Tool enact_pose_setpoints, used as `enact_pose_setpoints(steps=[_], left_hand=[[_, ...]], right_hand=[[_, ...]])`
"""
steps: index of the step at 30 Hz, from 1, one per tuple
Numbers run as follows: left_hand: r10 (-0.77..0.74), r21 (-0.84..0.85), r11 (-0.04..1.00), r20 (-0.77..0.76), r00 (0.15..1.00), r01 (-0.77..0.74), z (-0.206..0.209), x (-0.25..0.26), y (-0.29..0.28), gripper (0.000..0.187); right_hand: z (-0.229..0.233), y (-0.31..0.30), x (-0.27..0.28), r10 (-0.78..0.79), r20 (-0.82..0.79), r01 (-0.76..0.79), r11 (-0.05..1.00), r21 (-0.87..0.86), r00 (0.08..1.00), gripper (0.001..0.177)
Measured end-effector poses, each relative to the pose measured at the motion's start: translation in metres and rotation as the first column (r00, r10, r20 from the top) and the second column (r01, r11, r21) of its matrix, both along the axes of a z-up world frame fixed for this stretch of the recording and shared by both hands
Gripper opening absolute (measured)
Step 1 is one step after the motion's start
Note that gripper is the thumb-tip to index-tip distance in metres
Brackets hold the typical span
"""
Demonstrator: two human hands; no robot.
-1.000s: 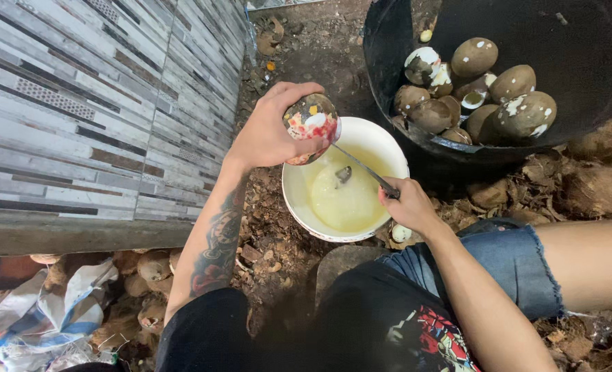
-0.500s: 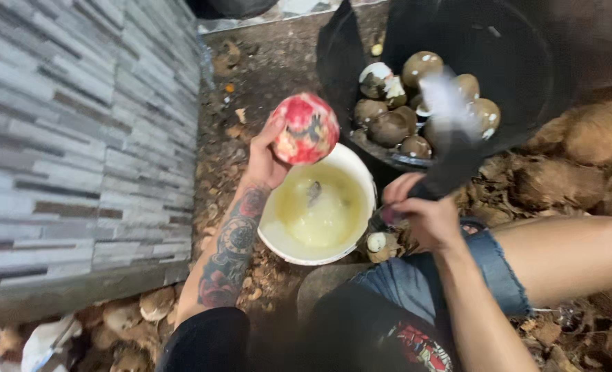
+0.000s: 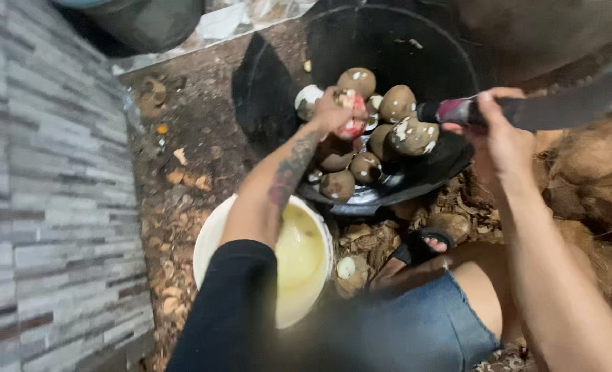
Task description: The person sits among a pile of coconuts and uses a curved blade to peel the thick outer husk from individual coconuts, placing the peeled items into a black bin and discarding the husks onto the floor.
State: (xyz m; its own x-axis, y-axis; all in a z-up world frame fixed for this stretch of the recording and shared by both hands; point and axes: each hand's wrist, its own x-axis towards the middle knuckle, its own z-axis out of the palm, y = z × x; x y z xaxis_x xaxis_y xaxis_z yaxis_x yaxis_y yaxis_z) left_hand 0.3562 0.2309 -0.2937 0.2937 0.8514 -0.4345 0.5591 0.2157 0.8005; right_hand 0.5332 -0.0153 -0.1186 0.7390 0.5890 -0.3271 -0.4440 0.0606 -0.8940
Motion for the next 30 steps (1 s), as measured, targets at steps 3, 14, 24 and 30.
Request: enact_pose_setpoints(steps=[3, 14, 24, 30], left_hand=[[-0.109, 0.140, 0.980, -0.237, 0.965, 0.145, -0.066, 0.029, 0.013, 0.136], [-0.099, 0.057, 0.993, -0.115, 0.988, 0.106, -0.214, 0.056, 0.041, 0.071], [0.132, -0.255, 0.966, 0.360, 0.923, -0.039, -0.033, 0.043, 0.032, 0.066], [0.020, -0.211, 0.965, 0.646, 0.763, 0.153, 0.112, 0.097, 0.043, 0.041]], right_hand=[[-0.025, 0.016, 0.011, 0.091, 0.153, -0.084, 0.995, -0.054, 0.984, 0.011], [-0.083, 0.025, 0.033, -0.022, 0.130, 0.034, 0.995, -0.093, 0.991, 0.009], [-0.028, 0.012, 0.033, -0.110, 0.075, 0.107, 0.993, 0.046, 0.991, 0.012], [0.050, -0.096, 0.095, -0.312, -0.070, 0.311, 0.845, 0.435, 0.947, 0.026]])
